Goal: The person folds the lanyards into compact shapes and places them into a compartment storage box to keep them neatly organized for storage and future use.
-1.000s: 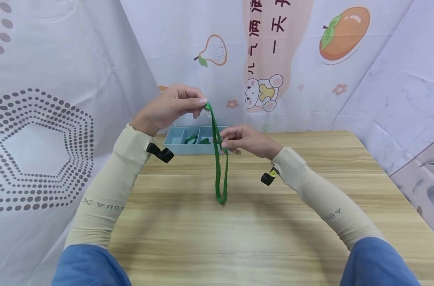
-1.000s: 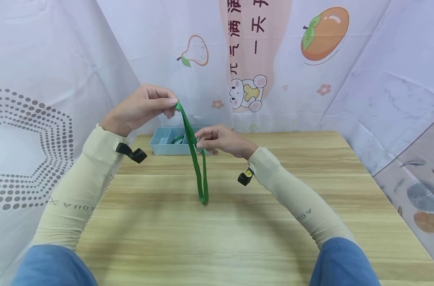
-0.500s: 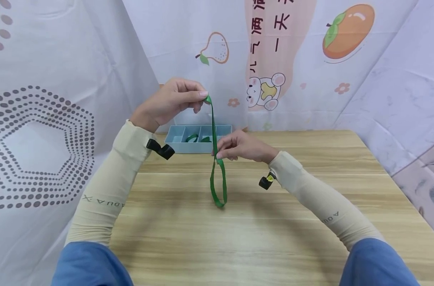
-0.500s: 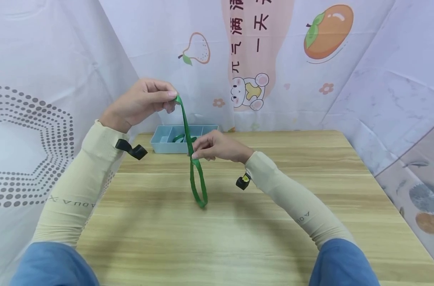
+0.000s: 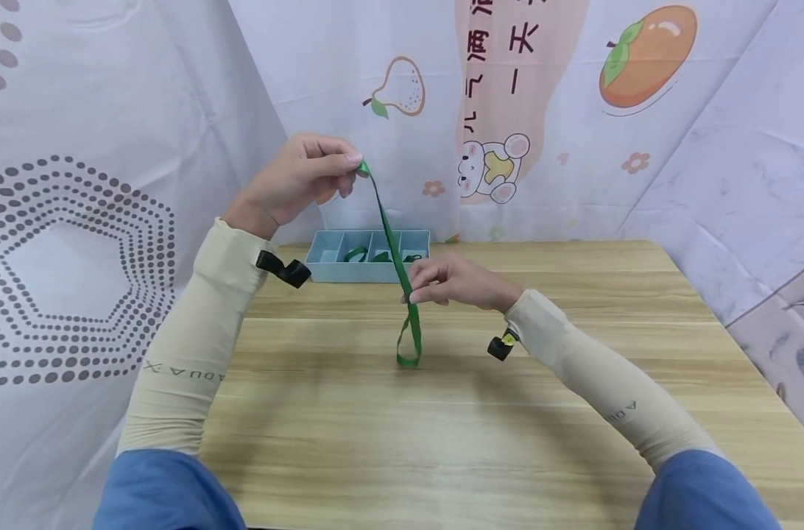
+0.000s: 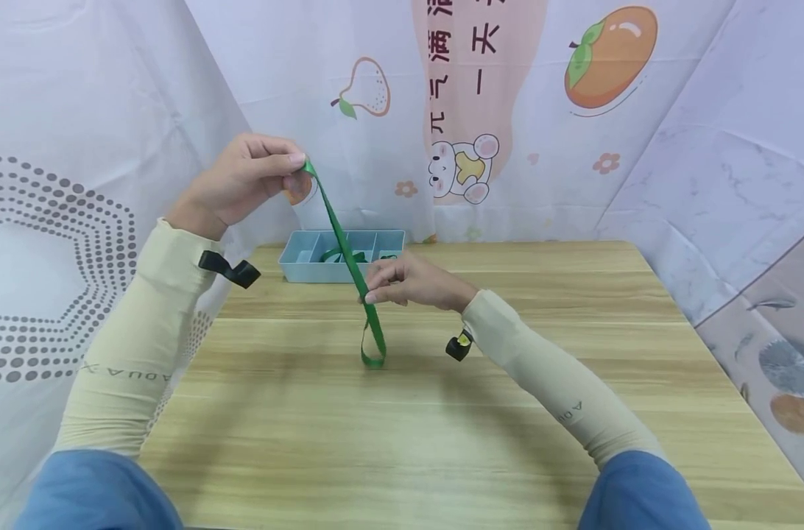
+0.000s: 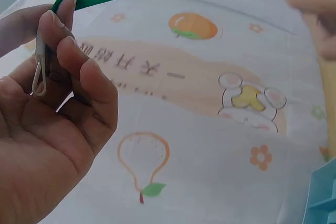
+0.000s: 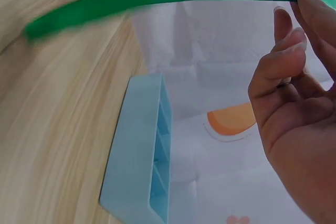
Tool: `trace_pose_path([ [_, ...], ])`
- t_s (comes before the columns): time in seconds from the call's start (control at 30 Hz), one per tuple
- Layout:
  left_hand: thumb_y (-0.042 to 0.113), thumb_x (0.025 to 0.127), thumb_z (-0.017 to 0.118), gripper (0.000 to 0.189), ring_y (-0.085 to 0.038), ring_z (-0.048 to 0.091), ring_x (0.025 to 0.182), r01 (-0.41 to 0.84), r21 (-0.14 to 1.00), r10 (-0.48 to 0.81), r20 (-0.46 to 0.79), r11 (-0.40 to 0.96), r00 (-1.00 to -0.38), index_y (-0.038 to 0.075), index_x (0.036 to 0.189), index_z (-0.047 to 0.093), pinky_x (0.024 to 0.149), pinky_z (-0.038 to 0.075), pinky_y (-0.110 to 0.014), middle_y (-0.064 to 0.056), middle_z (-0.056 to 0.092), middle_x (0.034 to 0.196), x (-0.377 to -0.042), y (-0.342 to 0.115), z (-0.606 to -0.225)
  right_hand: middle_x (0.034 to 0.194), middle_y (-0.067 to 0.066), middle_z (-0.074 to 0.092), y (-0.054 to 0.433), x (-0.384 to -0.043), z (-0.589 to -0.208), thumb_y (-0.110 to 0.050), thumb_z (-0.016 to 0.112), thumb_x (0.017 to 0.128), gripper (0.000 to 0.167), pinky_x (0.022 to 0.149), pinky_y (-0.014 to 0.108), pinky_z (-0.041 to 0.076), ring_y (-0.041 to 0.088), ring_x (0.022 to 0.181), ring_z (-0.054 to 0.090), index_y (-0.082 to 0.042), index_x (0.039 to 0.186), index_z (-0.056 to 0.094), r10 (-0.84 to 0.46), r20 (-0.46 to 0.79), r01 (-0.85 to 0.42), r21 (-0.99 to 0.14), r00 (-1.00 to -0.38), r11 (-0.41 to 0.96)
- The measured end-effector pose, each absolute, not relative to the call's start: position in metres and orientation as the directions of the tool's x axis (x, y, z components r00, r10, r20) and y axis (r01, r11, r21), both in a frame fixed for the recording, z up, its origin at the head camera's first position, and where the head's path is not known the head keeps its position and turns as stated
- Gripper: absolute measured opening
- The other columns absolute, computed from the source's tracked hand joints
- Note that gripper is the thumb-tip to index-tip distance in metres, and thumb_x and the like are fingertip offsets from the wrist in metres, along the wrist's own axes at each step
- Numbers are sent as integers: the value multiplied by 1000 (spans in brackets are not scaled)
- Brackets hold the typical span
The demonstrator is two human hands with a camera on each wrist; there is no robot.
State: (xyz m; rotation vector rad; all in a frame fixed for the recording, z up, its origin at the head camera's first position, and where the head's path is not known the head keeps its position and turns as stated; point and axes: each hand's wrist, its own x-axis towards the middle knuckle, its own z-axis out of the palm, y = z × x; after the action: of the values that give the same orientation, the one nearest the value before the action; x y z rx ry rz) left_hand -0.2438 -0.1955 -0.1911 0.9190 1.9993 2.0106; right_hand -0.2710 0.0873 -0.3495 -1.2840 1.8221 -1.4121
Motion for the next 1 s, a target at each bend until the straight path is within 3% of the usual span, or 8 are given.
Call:
trace_pose_path([
  [0.07, 2, 101, 63, 19, -21, 50, 64, 298, 950, 495, 305, -97, -813, -5, 86, 72, 53, 38, -25, -9, 57, 68, -247, -204, -195, 98, 12, 60, 93, -271, -352, -12, 72, 99, 11, 65, 29, 41, 22, 76, 48, -9, 102, 82, -881, 146, -376, -926, -450, 38],
  [0.23, 6, 102, 65, 23, -23, 52, 71, 214, 976, 404, 215, -49, -889, -7, 85, 72, 68, 47, -30, -9, 61, 75, -253, -230, -215, 103, 11, 66, 115, -271, -351, -16, 72, 99, 18, 63, 30, 39, 19, 69, 45, -3, 110, 79, -839, 99, -326, -940, -535, 97],
  [0.4, 10, 103, 65, 17, -20, 58, 80, 63, 996, 356, 33, 71, -934, -1, 98, 78, 77, 49, -31, -6, 68, 87, -259, -246, -260, 104, 8, 70, 136, -274, -330, -9, 68, 101, 17, 61, 26, 39, 17, 68, 46, 0, 113, 76, -797, 176, -280, -960, -577, -10],
  [0.6, 12, 104, 63, 17, -21, 57, 85, -40, 989, 388, -92, 140, -917, 2, 113, 73, 80, 49, -33, -7, 63, 96, -263, -234, -319, 95, 6, 71, 146, -273, -295, 2, 63, 101, 17, 58, 24, 40, 17, 67, 47, -1, 107, 78, -722, 374, -313, -923, -582, -226],
  [0.83, 14, 106, 59, 11, -24, 61, 89, -117, 992, 462, -127, 50, -878, 12, 116, 65, 82, 50, -36, -10, 63, 99, -265, -183, -365, 94, 9, 69, 141, -262, -270, 2, 65, 100, 14, 55, 27, 38, 20, 64, 44, 3, 107, 76, -627, 476, -372, -878, -617, -301],
  [1.0, 25, 107, 60, 24, -27, 63, 110, -68, 995, 530, -93, 67, -843, 11, 126, 63, 96, 51, -41, -12, 65, 118, -261, -150, -378, 98, 7, 65, 134, -256, -261, -1, 66, 100, 14, 55, 26, 36, 19, 63, 43, 1, 109, 77, -574, 504, -377, -864, -646, -334],
])
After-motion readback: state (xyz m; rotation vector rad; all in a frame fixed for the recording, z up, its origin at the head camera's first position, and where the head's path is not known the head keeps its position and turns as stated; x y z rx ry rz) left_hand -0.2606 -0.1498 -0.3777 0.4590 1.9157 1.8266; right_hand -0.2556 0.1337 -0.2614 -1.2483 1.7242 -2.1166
